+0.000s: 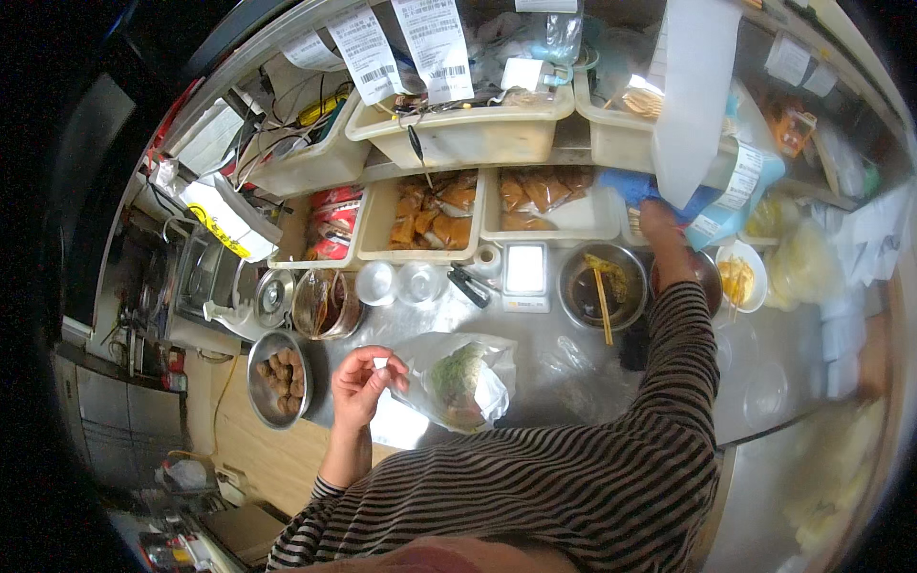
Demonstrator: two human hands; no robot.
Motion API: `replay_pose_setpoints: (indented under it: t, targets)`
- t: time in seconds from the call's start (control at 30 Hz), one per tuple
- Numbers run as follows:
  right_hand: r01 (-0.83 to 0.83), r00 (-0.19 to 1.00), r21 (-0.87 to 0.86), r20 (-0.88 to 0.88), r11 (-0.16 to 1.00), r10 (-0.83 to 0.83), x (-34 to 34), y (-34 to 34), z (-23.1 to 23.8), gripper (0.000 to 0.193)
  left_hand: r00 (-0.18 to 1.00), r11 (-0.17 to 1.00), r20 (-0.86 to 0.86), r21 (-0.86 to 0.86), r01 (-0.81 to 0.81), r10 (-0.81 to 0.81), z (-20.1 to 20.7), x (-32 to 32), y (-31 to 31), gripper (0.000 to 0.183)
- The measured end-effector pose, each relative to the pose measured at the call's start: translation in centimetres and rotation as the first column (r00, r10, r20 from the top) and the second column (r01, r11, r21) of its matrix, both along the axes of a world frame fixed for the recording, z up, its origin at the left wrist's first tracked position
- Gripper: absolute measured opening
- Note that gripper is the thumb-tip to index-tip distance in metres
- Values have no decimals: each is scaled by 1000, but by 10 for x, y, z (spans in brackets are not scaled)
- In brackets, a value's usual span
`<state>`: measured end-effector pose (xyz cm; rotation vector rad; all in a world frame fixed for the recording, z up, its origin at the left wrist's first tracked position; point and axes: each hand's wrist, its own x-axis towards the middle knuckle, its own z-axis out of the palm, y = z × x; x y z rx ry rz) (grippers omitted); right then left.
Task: The person assembles a takeout meal by placing noodles and shredded vegetables into a plastic container, then sealing it with a lid and attaching a printed order label. The person handles the container, lid, and label throughout the process.
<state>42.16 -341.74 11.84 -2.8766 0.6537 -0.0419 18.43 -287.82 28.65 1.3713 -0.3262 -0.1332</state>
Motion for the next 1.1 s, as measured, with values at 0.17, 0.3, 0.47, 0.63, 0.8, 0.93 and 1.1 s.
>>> replay_pose_setpoints:
  t: [0.17, 0.3, 0.47, 0.63, 0.8, 0.93, 1.1]
  targets:
    - [-322, 946, -88, -76, 943, 316, -22, -5, 21, 26, 1000, 1000, -10, 8, 10, -10, 0, 1, 3, 21]
    - [-373, 922, -96, 69, 923, 380, -44, 7, 42, 25, 999, 999, -1, -14, 32, -32, -4, 1, 6, 21]
    - [-626, 542, -314, 484, 714, 687, -67, 50, 83, 18, 999, 999, 18, -27, 39, -38, -6, 1, 9, 22]
    - [-568, 658, -162, 500, 807, 563, -83, 122, 112, 14, 999, 998, 6, -50, 42, -42, -7, 0, 14, 22]
    - [-495, 739, -79, 486, 865, 467, -54, 183, 117, 18, 1000, 999, -18, -48, 15, -16, -10, -5, 22, 19]
    - [-608, 721, -111, 337, 786, 605, -8, 234, 108, 19, 999, 998, -31, -54, -11, 9, -13, -9, 28, 18]
    - [-777, 581, -203, 132, 596, 803, 54, 336, 78, 19, 995, 996, -82, -61, -60, 55, -24, -12, 37, 17]
